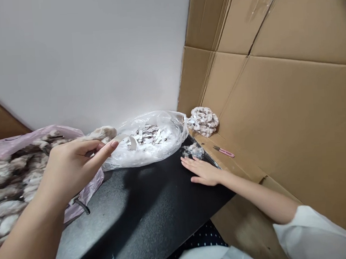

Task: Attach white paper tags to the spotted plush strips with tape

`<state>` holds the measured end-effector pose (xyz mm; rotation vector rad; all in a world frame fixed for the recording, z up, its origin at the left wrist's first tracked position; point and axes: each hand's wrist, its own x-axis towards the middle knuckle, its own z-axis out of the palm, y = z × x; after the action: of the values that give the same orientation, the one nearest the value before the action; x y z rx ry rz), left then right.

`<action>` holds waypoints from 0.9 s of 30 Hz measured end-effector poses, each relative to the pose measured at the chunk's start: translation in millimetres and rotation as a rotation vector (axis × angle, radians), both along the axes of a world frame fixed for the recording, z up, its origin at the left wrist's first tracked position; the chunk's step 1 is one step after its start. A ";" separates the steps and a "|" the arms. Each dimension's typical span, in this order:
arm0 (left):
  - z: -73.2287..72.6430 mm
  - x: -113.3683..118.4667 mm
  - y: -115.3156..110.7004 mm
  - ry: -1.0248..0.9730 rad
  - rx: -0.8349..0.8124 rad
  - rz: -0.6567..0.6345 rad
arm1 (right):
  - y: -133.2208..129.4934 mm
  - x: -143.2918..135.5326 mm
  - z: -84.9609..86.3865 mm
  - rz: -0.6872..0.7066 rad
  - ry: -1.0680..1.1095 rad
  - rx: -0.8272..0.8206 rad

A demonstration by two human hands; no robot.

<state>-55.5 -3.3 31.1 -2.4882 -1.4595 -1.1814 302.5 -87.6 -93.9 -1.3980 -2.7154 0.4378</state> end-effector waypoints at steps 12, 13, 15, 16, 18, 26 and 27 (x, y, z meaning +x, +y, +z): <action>-2.0 4.0 2.2 -0.007 -0.024 0.035 | -19.2 0.5 -8.9 0.089 0.007 -0.067; -1.4 4.0 1.5 -0.008 -0.027 0.036 | -4.4 0.4 -10.2 0.067 -0.006 -0.043; -0.1 3.6 0.5 -0.006 -0.028 0.037 | 20.1 -0.3 -10.9 0.032 -0.032 -0.013; 0.4 3.1 0.2 0.001 -0.030 0.035 | 28.2 -0.4 -10.3 0.020 -0.041 0.008; 0.6 2.3 0.5 0.024 -0.034 0.020 | 33.8 1.1 -7.4 0.011 -0.046 0.068; -6.0 2.7 6.2 0.070 -0.032 -0.029 | -37.5 28.2 -10.2 -0.123 -0.002 0.187; -7.0 3.5 6.9 0.071 -0.040 -0.034 | -43.3 30.6 -14.2 -0.136 -0.030 0.162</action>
<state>-52.0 3.5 24.1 -2.5625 -1.4431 -1.0671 333.1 -130.9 -108.1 -1.5431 -2.5889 0.1854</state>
